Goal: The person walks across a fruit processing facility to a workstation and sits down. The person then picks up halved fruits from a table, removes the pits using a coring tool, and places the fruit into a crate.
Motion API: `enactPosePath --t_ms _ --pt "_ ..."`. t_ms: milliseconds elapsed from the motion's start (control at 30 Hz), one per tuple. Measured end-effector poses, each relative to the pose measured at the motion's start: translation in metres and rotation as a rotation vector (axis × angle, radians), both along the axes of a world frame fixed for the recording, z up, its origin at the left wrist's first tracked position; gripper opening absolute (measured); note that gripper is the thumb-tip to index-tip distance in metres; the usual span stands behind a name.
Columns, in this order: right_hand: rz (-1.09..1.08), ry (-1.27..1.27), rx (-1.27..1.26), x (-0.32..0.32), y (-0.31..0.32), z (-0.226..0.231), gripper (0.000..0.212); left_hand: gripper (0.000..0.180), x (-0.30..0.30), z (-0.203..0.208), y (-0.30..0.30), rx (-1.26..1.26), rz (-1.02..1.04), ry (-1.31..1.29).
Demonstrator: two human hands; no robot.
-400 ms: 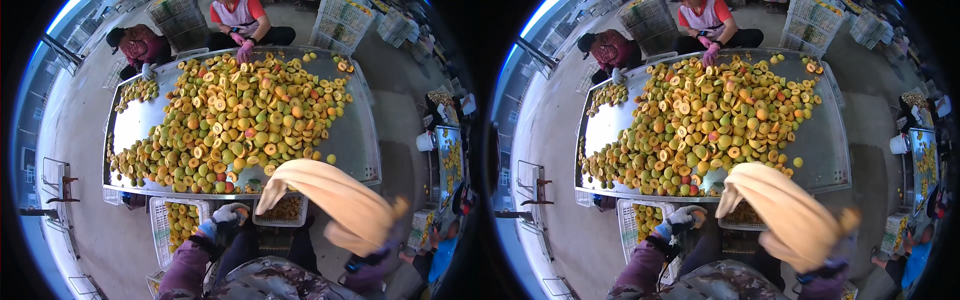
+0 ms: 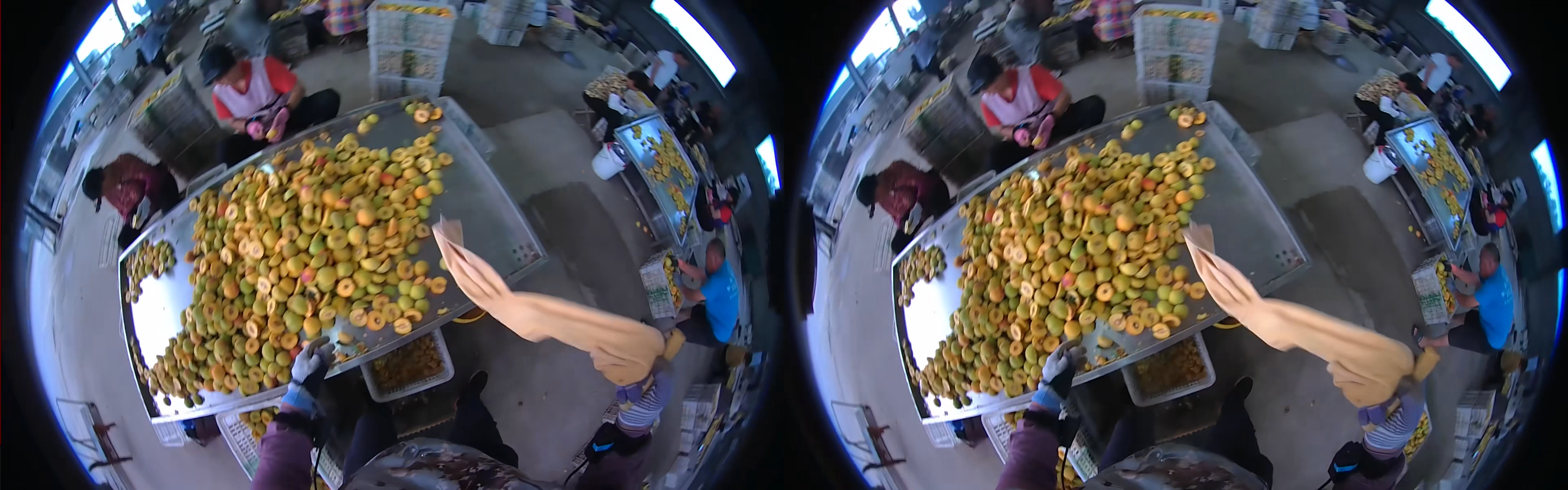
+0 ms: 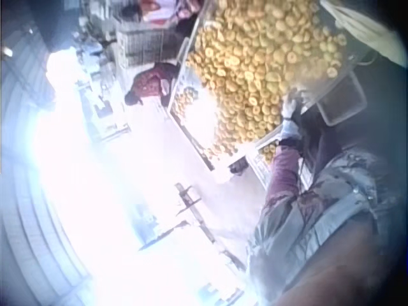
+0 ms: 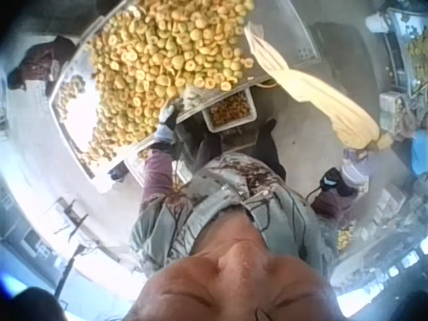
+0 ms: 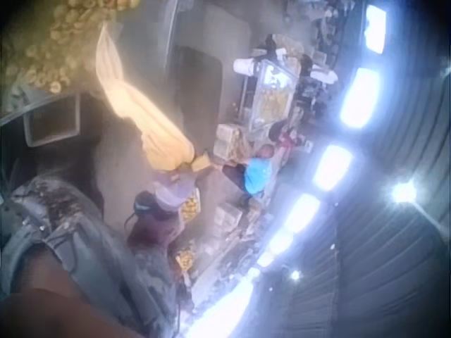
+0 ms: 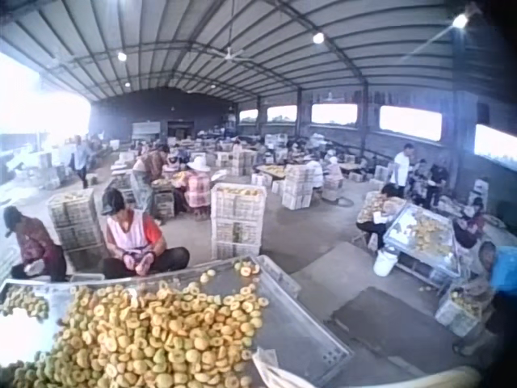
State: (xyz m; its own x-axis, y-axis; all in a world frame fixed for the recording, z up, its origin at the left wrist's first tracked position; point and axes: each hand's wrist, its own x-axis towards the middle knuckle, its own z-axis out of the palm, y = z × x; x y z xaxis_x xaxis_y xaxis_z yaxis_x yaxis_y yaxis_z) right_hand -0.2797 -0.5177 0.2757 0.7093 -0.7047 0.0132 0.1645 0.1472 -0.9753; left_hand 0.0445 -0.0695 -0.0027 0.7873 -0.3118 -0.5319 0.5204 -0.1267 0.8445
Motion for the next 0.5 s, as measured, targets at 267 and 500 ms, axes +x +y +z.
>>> enactPosePath --t_ms 267,500 --pt "-0.404 -0.014 0.549 -0.088 -0.122 -0.041 0.021 0.030 -0.098 0.075 -0.142 -0.064 -0.208 -0.080" --pt "-0.509 0.248 0.552 -0.278 -0.205 -0.103 0.026 0.043 -0.173 0.041 -0.267 -0.229 -0.467 0.302"
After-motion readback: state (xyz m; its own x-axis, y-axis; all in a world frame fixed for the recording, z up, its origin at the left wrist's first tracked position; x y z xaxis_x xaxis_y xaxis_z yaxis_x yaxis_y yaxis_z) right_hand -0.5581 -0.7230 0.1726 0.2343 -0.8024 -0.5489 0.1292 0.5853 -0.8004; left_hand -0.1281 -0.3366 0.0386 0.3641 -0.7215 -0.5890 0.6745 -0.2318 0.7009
